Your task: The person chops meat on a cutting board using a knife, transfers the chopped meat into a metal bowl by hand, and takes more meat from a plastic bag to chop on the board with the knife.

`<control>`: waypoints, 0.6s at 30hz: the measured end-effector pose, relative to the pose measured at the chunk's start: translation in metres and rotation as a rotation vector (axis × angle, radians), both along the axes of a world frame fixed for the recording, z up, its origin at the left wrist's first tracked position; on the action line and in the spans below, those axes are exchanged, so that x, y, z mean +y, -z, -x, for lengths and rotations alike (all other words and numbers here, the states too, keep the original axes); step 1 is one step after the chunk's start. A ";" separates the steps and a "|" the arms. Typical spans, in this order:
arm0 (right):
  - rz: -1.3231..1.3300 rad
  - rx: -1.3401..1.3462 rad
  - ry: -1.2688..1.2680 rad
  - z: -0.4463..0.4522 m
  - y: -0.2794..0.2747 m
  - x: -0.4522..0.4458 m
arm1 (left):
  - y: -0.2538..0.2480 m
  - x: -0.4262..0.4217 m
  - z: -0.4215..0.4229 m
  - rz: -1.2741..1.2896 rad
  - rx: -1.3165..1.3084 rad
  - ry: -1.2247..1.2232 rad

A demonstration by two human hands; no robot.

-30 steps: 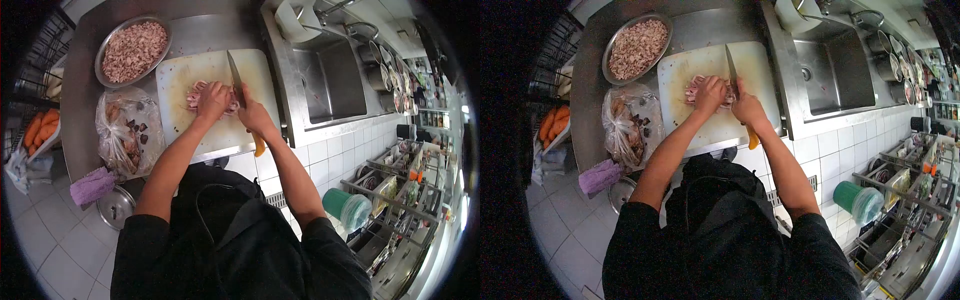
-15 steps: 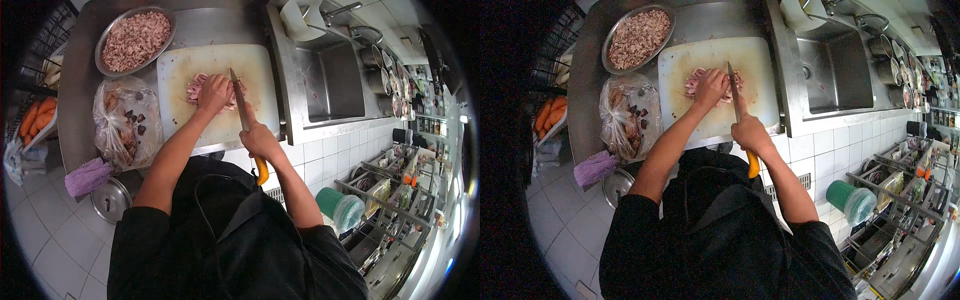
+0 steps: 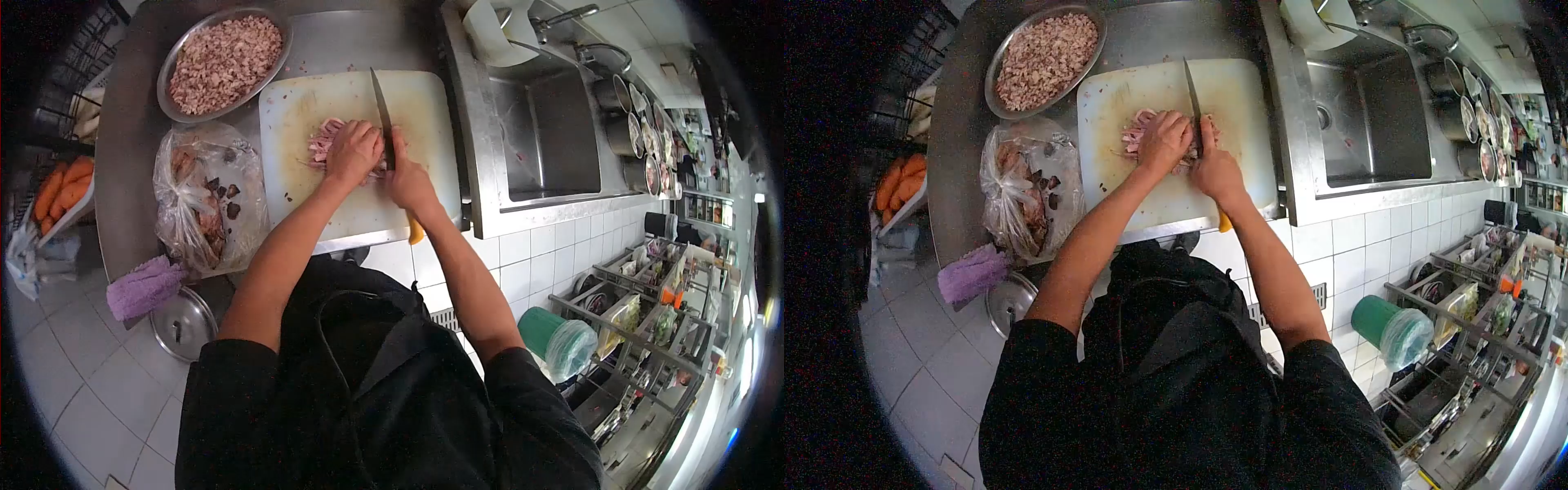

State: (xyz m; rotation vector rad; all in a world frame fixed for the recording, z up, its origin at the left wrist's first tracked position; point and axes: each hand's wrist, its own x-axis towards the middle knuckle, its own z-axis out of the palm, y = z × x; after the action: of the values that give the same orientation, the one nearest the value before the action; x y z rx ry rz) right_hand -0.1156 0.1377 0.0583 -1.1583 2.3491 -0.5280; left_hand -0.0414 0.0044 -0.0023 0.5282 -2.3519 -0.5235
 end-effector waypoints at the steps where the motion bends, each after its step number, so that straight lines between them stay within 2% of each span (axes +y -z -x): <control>1: -0.088 -0.006 -0.002 0.005 -0.019 -0.002 | 0.002 -0.002 0.000 0.009 0.001 0.009; 4: -0.200 -0.270 0.061 0.001 -0.076 0.003 | -0.004 -0.006 -0.001 -0.002 0.019 0.035; 7: -0.185 -0.216 0.005 -0.012 -0.086 0.021 | -0.012 -0.011 -0.004 -0.023 0.040 0.033; 10: -0.312 -0.397 0.108 -0.028 -0.127 0.020 | -0.010 -0.013 -0.005 -0.059 0.017 0.057; 14: -0.349 -0.415 0.113 -0.044 -0.131 0.030 | -0.009 -0.009 -0.006 -0.009 -0.021 0.029; 18: -0.254 -0.155 0.018 -0.060 -0.094 0.054 | -0.009 -0.008 -0.005 0.036 0.045 -0.002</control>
State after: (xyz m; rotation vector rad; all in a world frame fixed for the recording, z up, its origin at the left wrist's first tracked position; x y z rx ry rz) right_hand -0.0557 0.1920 0.1521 -0.9465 2.2185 -0.3022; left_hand -0.0365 -0.0034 0.0064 0.4973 -2.3131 -0.4865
